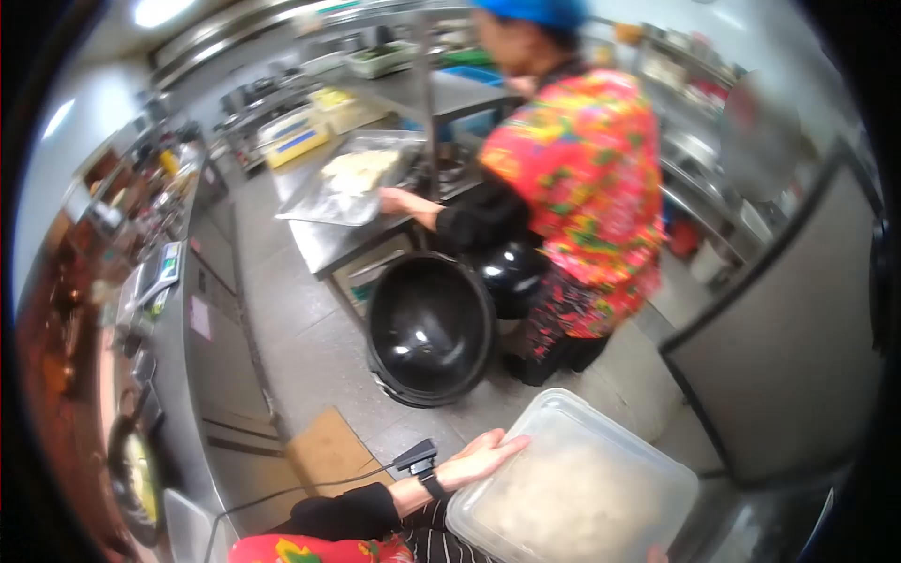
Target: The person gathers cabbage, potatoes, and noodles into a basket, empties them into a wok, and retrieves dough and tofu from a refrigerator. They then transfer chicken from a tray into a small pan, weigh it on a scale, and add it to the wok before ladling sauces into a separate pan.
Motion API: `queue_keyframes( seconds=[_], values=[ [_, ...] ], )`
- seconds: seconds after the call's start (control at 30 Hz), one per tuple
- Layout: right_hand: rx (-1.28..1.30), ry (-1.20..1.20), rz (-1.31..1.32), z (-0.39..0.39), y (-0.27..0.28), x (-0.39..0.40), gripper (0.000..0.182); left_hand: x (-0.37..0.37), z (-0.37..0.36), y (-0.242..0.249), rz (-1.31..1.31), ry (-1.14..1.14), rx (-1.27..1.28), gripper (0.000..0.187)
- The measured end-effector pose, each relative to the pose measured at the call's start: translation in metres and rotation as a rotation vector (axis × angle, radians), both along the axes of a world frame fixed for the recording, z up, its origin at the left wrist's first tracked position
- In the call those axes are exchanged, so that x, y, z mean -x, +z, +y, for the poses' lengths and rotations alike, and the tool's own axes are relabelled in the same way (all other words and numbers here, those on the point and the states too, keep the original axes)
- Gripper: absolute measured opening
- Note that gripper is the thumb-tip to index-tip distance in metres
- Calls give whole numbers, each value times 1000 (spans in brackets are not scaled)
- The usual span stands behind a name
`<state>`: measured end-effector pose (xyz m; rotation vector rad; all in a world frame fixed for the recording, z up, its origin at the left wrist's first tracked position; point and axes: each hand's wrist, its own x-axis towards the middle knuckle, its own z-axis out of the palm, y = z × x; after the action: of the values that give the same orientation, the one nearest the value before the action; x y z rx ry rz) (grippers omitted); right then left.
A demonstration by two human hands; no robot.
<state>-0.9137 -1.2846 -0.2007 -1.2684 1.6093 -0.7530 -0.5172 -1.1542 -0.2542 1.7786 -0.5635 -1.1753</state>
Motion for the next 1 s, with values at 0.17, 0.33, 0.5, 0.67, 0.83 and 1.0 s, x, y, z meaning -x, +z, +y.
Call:
queue_keyframes(
  seconds=[0.17,0.33,0.5,0.67,0.83,1.0],
  values=[
    [-106,422,29,47,13,-197,33,-111,178,-11,11,443,90,56],
    [-123,757,-149,77,-49,-369,34,-167,333,16,-7,940,78,47],
    [-201,1067,-104,149,-35,-535,36,-181,427,45,-1,1310,145,40],
    [-238,1308,16,218,-32,-667,48,-215,494,43,-6,1611,171,35],
    [-272,1540,101,286,-62,-804,59,-286,561,46,5,1695,35,47],
    [-236,1720,186,361,-53,-937,71,-367,608,74,113,1844,-15,57]
  ],
)
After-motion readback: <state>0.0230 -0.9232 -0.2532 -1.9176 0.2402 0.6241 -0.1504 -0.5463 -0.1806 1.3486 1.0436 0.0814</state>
